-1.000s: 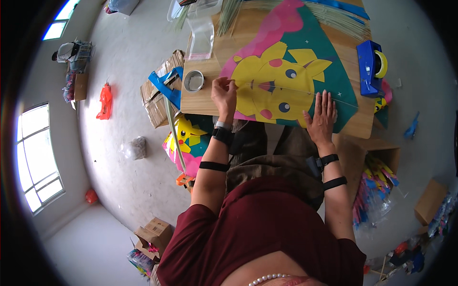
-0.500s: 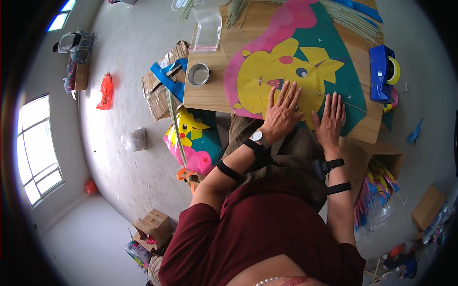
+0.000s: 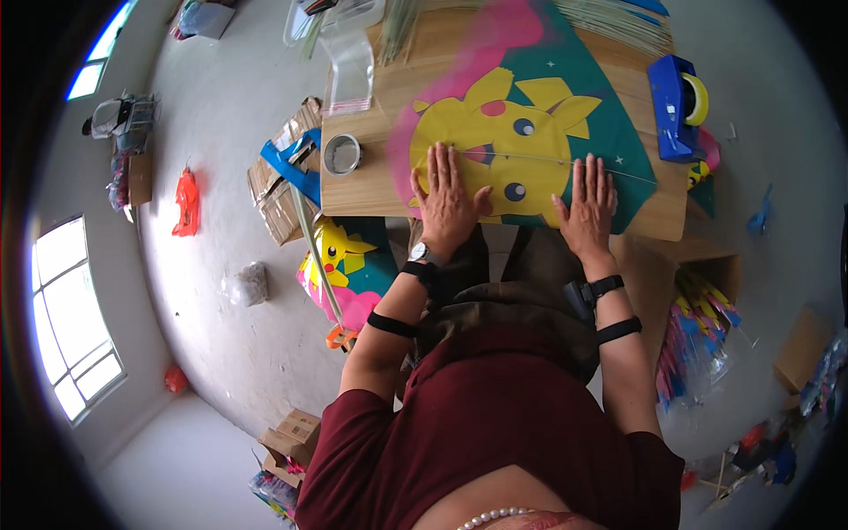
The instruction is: The person assembles a Pikachu-themed kite by hand. They insert a thin rod into a sleeve on the kite fabric, smooth the material, and secure the rod with tape. The person then folds the kite and places it into a clear plastic sleeve.
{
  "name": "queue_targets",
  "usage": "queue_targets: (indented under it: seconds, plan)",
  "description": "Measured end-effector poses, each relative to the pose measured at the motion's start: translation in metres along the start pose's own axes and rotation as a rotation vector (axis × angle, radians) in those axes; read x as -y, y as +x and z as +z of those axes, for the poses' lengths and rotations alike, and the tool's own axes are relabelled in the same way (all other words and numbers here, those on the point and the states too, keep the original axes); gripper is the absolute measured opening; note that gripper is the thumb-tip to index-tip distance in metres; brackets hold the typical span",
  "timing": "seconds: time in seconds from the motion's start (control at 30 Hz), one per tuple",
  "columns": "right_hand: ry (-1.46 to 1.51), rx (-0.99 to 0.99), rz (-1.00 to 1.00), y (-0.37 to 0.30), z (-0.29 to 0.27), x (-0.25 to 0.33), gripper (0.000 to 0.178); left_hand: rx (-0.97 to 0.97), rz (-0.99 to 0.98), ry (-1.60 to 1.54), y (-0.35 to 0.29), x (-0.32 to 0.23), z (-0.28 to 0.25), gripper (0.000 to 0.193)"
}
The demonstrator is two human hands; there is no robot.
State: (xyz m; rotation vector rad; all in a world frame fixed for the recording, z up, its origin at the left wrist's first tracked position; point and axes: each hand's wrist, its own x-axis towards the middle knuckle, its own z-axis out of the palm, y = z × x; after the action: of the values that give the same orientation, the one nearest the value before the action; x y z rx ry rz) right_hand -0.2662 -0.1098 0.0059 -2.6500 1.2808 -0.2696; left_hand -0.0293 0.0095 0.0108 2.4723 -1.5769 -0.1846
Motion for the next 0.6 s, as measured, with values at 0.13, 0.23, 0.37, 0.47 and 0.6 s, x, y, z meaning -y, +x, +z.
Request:
queue_targets:
  seconds: [0.13,0.23,0.37,0.47,0.6]
  plan:
    - [-0.039,-0.018,0.014,-0.001,0.004,-0.005,0.078,0.010,0.000,0.016,0.000,0.000,-0.004,0.090]
    - [-0.037,-0.054,0.029,-0.005,-0.001,-0.022,0.079,0.004,0.027,0.019,0.000,0.003,-0.005,0.089]
    - [-0.020,-0.089,0.079,-0.014,-0.003,-0.061,0.078,0.040,0.009,0.036,-0.002,0.004,-0.009,0.089]
    - [-0.050,-0.092,0.170,-0.027,-0.008,-0.094,0.078,0.044,0.023,0.046,-0.001,0.006,-0.007,0.089]
    - [-0.143,-0.112,0.243,-0.036,-0.014,-0.130,0.074,0.026,0.036,0.033,-0.004,0.012,-0.006,0.088]
